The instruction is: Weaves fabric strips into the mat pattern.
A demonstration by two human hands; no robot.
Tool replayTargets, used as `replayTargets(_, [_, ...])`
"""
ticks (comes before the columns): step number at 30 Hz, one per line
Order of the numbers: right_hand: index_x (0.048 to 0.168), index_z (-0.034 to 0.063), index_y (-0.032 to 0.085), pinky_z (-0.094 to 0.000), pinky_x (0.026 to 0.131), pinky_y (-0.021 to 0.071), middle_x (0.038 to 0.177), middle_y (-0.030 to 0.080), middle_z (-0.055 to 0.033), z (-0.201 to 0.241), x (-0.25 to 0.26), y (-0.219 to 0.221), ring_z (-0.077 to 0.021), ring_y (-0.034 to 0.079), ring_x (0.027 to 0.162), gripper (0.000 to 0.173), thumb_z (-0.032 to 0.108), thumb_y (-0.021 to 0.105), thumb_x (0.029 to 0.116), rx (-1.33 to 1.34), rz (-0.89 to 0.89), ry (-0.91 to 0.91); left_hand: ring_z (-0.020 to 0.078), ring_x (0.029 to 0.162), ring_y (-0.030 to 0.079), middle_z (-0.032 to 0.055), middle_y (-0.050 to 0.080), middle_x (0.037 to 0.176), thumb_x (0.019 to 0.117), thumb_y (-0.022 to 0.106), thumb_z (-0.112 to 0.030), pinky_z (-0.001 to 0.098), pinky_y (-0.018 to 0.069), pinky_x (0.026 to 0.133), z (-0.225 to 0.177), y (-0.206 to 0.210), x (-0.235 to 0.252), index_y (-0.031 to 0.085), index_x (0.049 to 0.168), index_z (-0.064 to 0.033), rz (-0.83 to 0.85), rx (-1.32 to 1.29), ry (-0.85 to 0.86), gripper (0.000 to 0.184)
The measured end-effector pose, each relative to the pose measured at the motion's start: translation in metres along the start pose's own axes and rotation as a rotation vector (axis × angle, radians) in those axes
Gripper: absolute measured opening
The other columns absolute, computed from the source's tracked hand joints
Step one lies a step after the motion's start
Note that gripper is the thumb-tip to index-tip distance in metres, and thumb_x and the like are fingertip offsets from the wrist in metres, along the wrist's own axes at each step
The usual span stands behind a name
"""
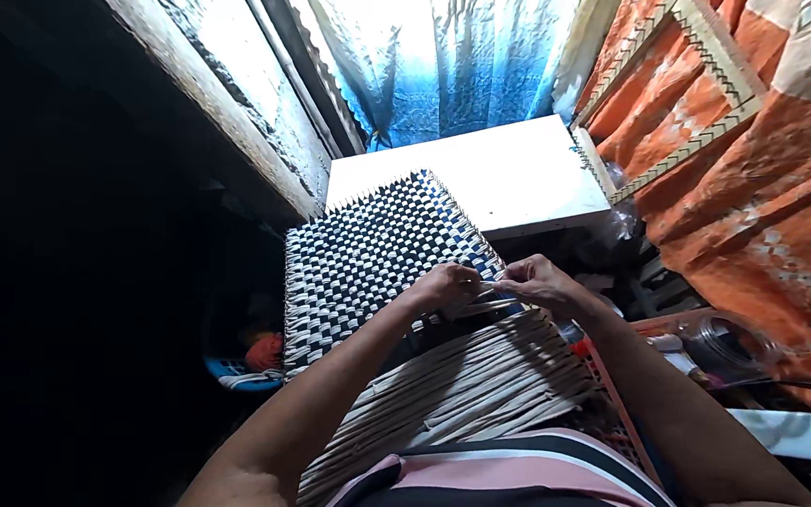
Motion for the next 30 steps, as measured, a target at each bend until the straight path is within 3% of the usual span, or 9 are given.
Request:
replayTargets(3, [0.074, 0.0037, 0.064, -0.0255, 0.050, 0.0424, 0.059, 0.056, -0.0026, -0.012, 0.002, 0.002, -0.0084, 0.051, 0.051, 0.028, 0.020, 0.074, 0.0951, 0.029, 0.002, 0.008, 0.0145, 0.060, 0.063, 0.0099, 0.068, 0.082, 0.1032, 0.061, -0.014, 0.0332, 0.0565, 0.060, 0.007, 0.005, -0.006, 0.070, 0.106, -0.0035, -0.011, -0.074, -0.083, 0.014])
replayTargets(6, [0.076, 0.0029, 0.067, -0.0242, 0.055, 0.0475, 0.065, 0.064, -0.0025, -0.020, -0.002, 0.001, -0.0070, 0.058, 0.056, 0.023, 0.015, 0.074, 0.0939, 0.181, -0.025, 0.061, 0.0199, 0.068, 0.069, 0.0138, 0.068, 0.087, 0.1012, 0.059, -0.002, 0.0383, 0.0616, 0.069, 0.010, -0.002, -0.020, 0.063, 0.117, 0.0003, -0.086, -0.139, -0.160, 0.016])
replayTargets(11, [0.076, 0.0037, 0.064, -0.0222, 0.057, 0.0477, 0.067, 0.066, -0.0012, -0.019, -0.010, -0.003, -0.0052, 0.059, 0.058, 0.025, 0.013, 0.068, 0.0982, 0.330, -0.069, 0.099, 0.0181, 0.068, 0.068, 0.0126, 0.069, 0.088, 0.0971, 0.065, -0.004, 0.0368, 0.0609, 0.067, 0.015, -0.013, -0.059, 0.068, 0.104, 0.0017, -0.355, -0.068, -0.185, 0.009])
replayTargets(16, [0.079, 0.0099, 0.065, -0.0215, 0.063, 0.0527, 0.075, 0.068, -0.0005, -0.001, -0.015, -0.002, -0.0053, 0.063, 0.067, 0.019, 0.017, 0.065, 0.0959, 0.461, 0.008, -0.138, 0.0127, 0.083, 0.068, 0.0102, 0.071, 0.099, 0.0939, 0.070, -0.010, 0.0298, 0.0582, 0.078, 0.024, 0.003, -0.074, 0.073, 0.101, -0.0004, -0.406, -0.022, -0.163, 0.012])
replayTargets(19, [0.086, 0.0079, 0.072, -0.0247, 0.070, 0.0556, 0.090, 0.073, -0.0045, 0.012, -0.015, 0.003, -0.0087, 0.067, 0.080, 0.007, 0.014, 0.070, 0.0876, 0.496, 0.098, -0.249, 0.0137, 0.083, 0.067, 0.0116, 0.070, 0.100, 0.0946, 0.069, -0.009, 0.0294, 0.0572, 0.078, 0.029, 0.007, -0.068, 0.073, 0.105, -0.0001, -0.372, -0.015, -0.189, 0.014])
replayTargets(21, [0.085, 0.0084, 0.069, -0.0203, 0.061, 0.0508, 0.081, 0.068, -0.0010, 0.018, -0.014, 0.002, -0.0051, 0.062, 0.070, 0.005, 0.013, 0.070, 0.0847, 0.423, 0.111, -0.251, 0.0176, 0.088, 0.067, 0.0149, 0.069, 0.104, 0.0967, 0.066, -0.009, 0.0327, 0.0571, 0.082, 0.028, 0.011, -0.063, 0.073, 0.111, 0.0010, -0.292, 0.015, -0.172, 0.019])
replayTargets(26, [0.085, 0.0071, 0.068, -0.0205, 0.063, 0.0511, 0.074, 0.065, 0.0026, 0.023, -0.012, -0.012, -0.0032, 0.060, 0.067, 0.009, 0.006, 0.062, 0.0914, 0.327, 0.092, -0.205, 0.0148, 0.085, 0.065, 0.0149, 0.065, 0.105, 0.0997, 0.063, -0.010, 0.0293, 0.0568, 0.079, 0.031, 0.010, -0.060, 0.071, 0.113, 0.0020, -0.156, -0.051, -0.169, 0.020])
replayTargets(28, [0.085, 0.0077, 0.065, -0.0210, 0.064, 0.0513, 0.072, 0.064, 0.0031, 0.015, -0.011, -0.012, -0.0031, 0.060, 0.066, 0.011, 0.007, 0.060, 0.0942, 0.323, 0.060, -0.161, 0.0109, 0.082, 0.063, 0.0101, 0.064, 0.101, 0.1003, 0.062, -0.011, 0.0267, 0.0557, 0.076, 0.033, 0.007, -0.062, 0.071, 0.111, 0.0013, -0.150, -0.131, -0.172, 0.018])
replayTargets(30, [0.086, 0.0052, 0.065, -0.0247, 0.056, 0.0465, 0.068, 0.059, -0.0010, 0.003, -0.010, -0.014, -0.0074, 0.054, 0.059, 0.011, 0.007, 0.062, 0.0959, 0.107, -0.034, -0.123, 0.0045, 0.073, 0.060, 0.0021, 0.066, 0.091, 0.1008, 0.062, -0.011, 0.0224, 0.0512, 0.068, 0.035, 0.002, -0.067, 0.069, 0.107, -0.0016, -0.163, -0.272, -0.179, 0.014])
Point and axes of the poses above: each hand's wrist, its own x-axis towards the middle knuckle, its own y-axis out of the palm, z = x × y, the point moved 9 cm from there along x, towards the middle knuckle
